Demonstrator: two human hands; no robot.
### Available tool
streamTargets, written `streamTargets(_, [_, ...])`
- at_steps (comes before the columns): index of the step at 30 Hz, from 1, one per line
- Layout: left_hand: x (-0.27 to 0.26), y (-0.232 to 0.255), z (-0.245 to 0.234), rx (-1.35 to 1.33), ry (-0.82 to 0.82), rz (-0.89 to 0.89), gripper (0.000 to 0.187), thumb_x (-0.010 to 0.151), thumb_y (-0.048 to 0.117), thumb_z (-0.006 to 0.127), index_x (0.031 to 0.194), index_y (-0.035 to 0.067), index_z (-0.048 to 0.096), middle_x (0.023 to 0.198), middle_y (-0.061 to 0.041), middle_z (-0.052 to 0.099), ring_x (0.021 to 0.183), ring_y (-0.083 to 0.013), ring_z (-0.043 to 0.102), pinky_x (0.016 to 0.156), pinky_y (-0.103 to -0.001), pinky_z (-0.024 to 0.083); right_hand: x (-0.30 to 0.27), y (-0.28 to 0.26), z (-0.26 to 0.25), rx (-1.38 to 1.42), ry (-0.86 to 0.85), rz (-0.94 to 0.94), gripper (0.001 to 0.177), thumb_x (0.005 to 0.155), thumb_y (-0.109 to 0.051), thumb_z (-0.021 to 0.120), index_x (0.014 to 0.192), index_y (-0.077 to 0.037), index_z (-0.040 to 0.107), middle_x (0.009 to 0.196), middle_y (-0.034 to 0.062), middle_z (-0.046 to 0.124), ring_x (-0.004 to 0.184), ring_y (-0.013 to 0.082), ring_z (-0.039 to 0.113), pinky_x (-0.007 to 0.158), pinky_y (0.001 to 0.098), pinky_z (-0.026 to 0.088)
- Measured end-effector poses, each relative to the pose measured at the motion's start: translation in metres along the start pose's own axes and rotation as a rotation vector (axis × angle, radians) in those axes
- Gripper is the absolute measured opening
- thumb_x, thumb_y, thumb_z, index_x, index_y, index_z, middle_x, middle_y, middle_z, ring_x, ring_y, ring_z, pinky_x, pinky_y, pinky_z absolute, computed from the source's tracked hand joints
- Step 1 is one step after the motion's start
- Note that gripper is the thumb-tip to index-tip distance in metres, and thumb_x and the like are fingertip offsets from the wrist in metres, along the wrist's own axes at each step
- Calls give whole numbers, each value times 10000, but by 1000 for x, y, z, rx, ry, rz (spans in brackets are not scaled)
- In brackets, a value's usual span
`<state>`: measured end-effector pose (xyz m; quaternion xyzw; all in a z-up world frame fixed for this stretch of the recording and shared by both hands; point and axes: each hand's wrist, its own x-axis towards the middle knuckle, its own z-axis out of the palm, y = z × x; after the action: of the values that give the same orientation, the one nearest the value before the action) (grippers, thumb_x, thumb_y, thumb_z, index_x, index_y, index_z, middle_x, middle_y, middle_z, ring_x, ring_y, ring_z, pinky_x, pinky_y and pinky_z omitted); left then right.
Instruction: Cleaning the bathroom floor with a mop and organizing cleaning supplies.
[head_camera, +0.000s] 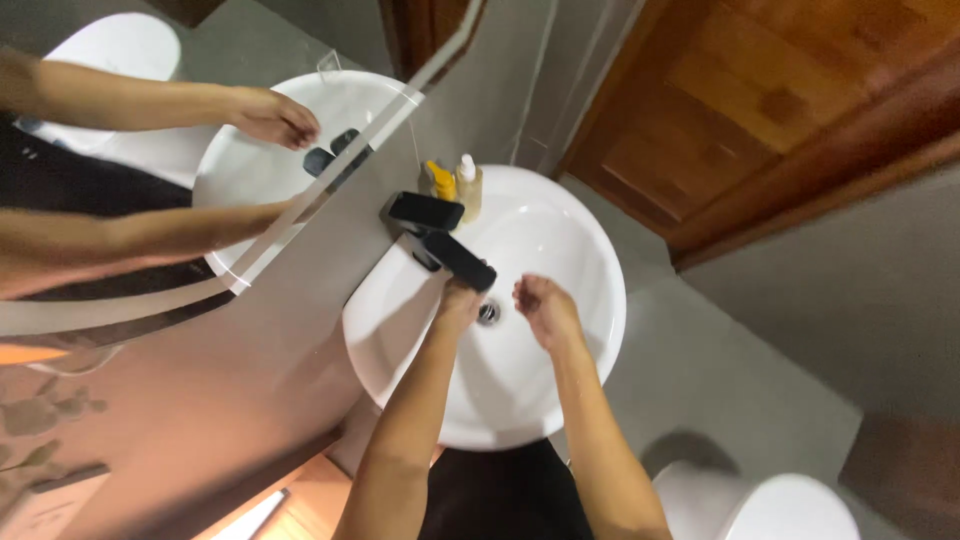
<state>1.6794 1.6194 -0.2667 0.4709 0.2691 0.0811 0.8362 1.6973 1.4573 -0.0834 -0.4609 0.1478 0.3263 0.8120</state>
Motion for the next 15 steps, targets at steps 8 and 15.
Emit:
streamTargets(8, [-17,20,17,-443,211,-238,345,946,382,698,1009,57,603,737,-46,611,625,-175,572,496,-317,433,131,77,-68,-301,-171,331,101,947,-49,613,994,12,680,798,80,678,676,178,625,624,316,522])
streamTargets(15, [-130,-13,-46,103,234,-154,255,749,157,697,1002,169,669,857,-73,743,717,-251,748,645,-400,600,131,85,17,-171,-817,395,119,1010,-101,702,1007,15,675,817,26,629,667,122,575,592,275,456])
